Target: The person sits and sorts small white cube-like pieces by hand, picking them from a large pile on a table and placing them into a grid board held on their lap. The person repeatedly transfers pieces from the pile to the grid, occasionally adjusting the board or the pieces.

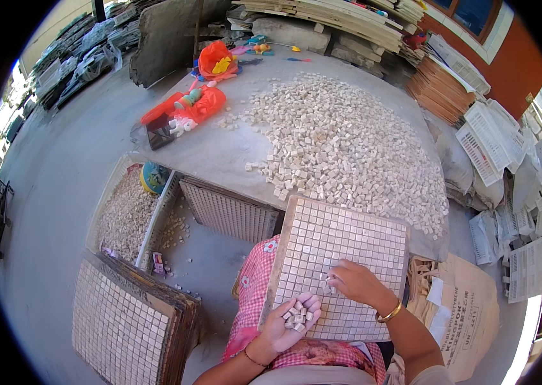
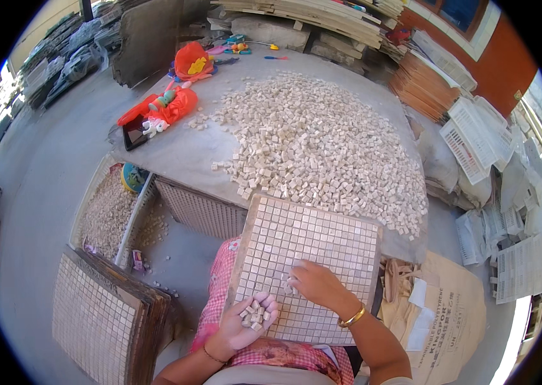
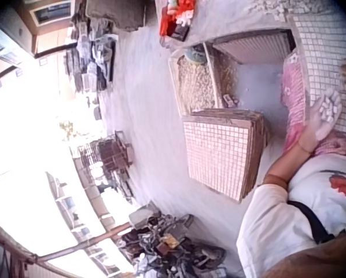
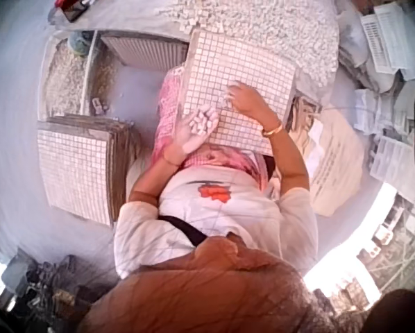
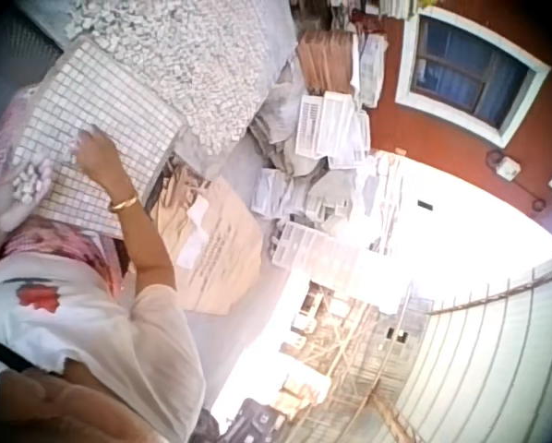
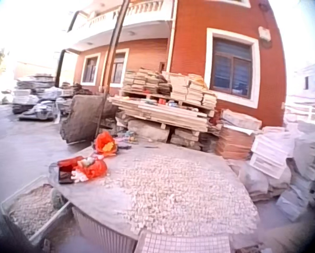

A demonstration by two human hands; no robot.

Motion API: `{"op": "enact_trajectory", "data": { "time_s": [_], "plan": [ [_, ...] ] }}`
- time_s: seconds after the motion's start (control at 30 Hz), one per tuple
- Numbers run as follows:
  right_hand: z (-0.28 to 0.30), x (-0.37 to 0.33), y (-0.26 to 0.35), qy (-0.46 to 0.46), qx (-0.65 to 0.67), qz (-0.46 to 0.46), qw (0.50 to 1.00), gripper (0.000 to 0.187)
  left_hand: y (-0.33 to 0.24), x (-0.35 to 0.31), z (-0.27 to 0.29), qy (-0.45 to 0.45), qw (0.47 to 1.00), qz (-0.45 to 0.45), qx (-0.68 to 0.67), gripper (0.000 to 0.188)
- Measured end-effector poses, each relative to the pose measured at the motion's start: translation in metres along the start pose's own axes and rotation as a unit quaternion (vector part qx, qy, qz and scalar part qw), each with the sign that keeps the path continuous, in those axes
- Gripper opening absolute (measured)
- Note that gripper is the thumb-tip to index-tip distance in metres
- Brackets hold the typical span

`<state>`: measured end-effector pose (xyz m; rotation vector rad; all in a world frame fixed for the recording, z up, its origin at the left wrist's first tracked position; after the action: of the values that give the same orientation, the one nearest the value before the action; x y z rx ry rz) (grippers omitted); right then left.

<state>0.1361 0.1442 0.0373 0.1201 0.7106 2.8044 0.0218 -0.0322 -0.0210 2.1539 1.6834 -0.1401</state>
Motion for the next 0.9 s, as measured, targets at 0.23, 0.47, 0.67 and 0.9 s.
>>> {"op": "enact_trajectory", "data": {
  "time_s": [0.23,0.47,0.67,0.9],
  "plan": [
    [0.033,0.042,0.018,0.153,-0.127,-0.054,0.979,0.015,0.002,0.005,0.01,0.043,0.999,0.025,-0.01,0.039],
    [0.113,0.133,0.122,-0.155,0.173,0.127,0.964,0.015,0.002,-0.003,0.004,-0.005,1.0,0.001,0.002,0.04],
    [0.039,0.068,0.017,0.012,0.069,0.002,0.998,0.013,-0.005,-0.008,0.015,-0.029,0.999,-0.017,-0.014,0.038],
    [-0.019,0.02,0.005,-0.062,0.041,-0.073,0.995,0.015,-0.004,-0.005,0.01,-0.006,1.0,-0.003,-0.016,0.036]
  ]
}}
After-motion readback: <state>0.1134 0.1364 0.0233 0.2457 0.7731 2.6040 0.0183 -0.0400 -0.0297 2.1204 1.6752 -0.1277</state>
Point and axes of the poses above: each hand's wrist, its own x-axis towards the middle knuckle, its own z-axis out of the back of the hand, y = z × x, the point moved 2 cm from there along x, towards the middle knuckle, and after that the axes turned 8 degrees about z, right-handed, at the moved point
